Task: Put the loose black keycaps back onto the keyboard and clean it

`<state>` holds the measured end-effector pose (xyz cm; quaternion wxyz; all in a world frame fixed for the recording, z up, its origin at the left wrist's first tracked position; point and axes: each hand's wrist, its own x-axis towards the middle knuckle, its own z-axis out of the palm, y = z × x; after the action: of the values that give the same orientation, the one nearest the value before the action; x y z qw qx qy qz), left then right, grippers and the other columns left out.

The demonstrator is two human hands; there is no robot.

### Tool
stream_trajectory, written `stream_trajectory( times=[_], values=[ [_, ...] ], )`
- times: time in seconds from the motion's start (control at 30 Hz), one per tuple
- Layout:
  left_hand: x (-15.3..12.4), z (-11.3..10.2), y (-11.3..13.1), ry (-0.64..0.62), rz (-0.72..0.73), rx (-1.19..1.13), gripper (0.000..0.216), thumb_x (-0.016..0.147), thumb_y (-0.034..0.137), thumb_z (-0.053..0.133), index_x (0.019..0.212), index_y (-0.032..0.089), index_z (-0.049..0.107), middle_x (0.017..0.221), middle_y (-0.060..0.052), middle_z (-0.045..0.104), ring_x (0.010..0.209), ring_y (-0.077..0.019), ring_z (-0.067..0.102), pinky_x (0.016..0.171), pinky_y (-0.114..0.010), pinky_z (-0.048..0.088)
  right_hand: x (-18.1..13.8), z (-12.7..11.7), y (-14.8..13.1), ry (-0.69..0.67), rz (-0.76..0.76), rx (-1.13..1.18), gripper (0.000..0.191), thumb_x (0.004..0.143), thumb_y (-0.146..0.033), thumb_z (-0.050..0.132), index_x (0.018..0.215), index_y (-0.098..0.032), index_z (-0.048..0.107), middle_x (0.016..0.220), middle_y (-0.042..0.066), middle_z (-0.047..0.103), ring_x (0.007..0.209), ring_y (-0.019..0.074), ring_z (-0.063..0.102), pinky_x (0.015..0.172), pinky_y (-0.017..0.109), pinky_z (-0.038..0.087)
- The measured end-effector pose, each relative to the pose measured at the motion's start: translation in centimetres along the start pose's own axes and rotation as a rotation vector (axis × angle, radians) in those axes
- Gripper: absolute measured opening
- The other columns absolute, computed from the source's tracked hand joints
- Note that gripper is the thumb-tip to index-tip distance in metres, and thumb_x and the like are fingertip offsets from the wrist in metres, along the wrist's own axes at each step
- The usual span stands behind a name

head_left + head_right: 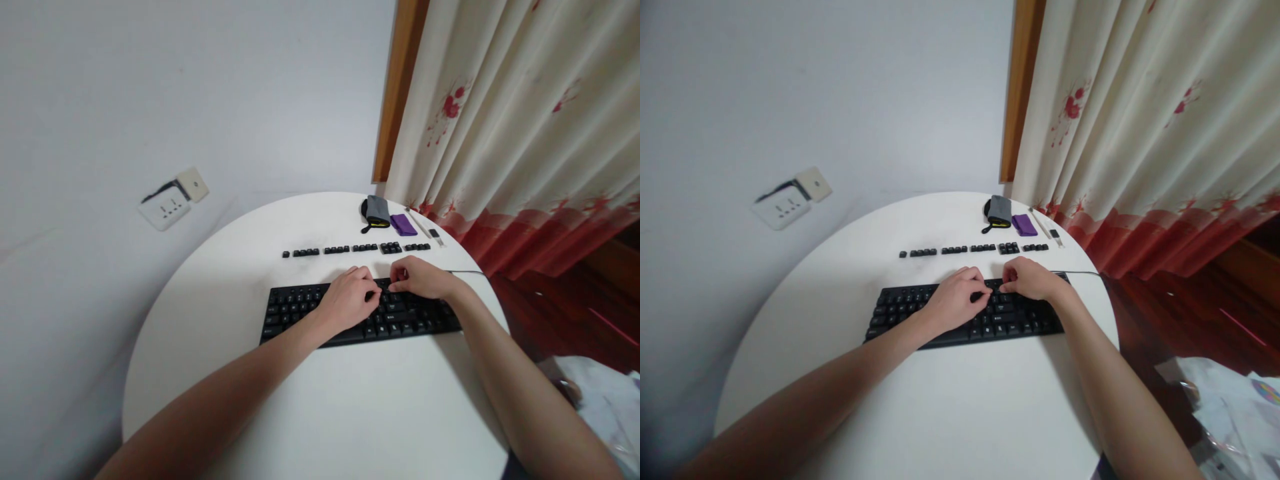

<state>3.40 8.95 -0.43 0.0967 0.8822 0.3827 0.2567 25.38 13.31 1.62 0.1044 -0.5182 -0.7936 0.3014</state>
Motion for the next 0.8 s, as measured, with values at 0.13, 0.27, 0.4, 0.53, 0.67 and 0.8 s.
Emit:
stream_trajectory(
  times=[0.13,0.27,0.4,0.53,0.67,0.8],
  values=[
    [-0.1,-0.2,0.3,0.042,0.007,-0.002,0.025,0.095,0.016,0.047,0.105,0.021,0.07,0.099,-0.005,0.063,0.097,-0.0201,0.056,0.091,-0.037,0.048,-0.1,-0.7,0.2,0.024,-0.057,0.093,0.028,0.086,-0.038,0.054,0.072,-0.018,0.065,0.065,0.001,0.063,0.064,0.0161,0.054,0.063,0.029,0.04],
    [-0.2,-0.3,0.6,-0.019,0.054,0.032,0.029,0.097,0.018,0.047,0.117,0.023,0.067,0.105,-0.005,0.061,0.103,-0.0212,0.054,0.091,-0.037,0.047,0.0,-0.6,0.4,0.0,-0.055,0.122,0.02,0.078,-0.037,0.064,0.074,-0.017,0.066,0.067,0.001,0.064,0.064,0.0157,0.054,0.06,0.028,0.04],
    [-0.1,-0.4,0.8,-0.067,0.052,0.071,0.024,0.096,0.03,0.052,0.112,0.024,0.069,0.109,-0.006,0.06,0.109,-0.024,0.052,0.095,-0.041,0.045,0.0,-0.2,0.4,-0.043,-0.038,0.085,0.016,0.07,-0.033,0.071,0.076,-0.018,0.067,0.063,-0.001,0.061,0.06,0.0148,0.053,0.056,0.027,0.038],
    [-0.1,-0.6,1.1,-0.092,0.034,0.088,0.038,0.092,0.037,0.058,0.129,0.026,0.058,0.127,-0.008,0.057,0.12,-0.0276,0.048,0.102,-0.046,0.041,0.3,-0.4,0.5,0.113,-0.088,0.073,0.019,0.079,-0.035,0.062,0.072,-0.018,0.067,0.065,0.001,0.064,0.063,0.0159,0.054,0.06,0.028,0.039],
    [-0.2,-0.6,1.3,-0.185,0.074,0.112,0.069,0.086,0.057,0.062,0.146,0.028,0.042,0.15,-0.012,0.042,0.137,-0.0344,0.036,0.11,-0.053,0.032,1.2,-0.8,1.0,0.527,0.014,0.138,0.027,0.084,-0.037,0.054,0.068,-0.017,0.064,0.064,0.004,0.064,0.062,0.0172,0.054,0.062,0.03,0.039],
    [-0.4,-0.3,1.6,-0.28,0.107,0.117,0.095,0.073,0.072,0.065,0.151,0.03,0.031,0.158,-0.015,0.03,0.142,-0.0388,0.029,0.111,-0.056,0.028,1.8,-1.2,1.3,0.868,0.066,0.238,0.027,0.084,-0.037,0.052,0.07,-0.017,0.063,0.065,0.005,0.064,0.063,0.0187,0.055,0.063,0.03,0.041]
  ],
)
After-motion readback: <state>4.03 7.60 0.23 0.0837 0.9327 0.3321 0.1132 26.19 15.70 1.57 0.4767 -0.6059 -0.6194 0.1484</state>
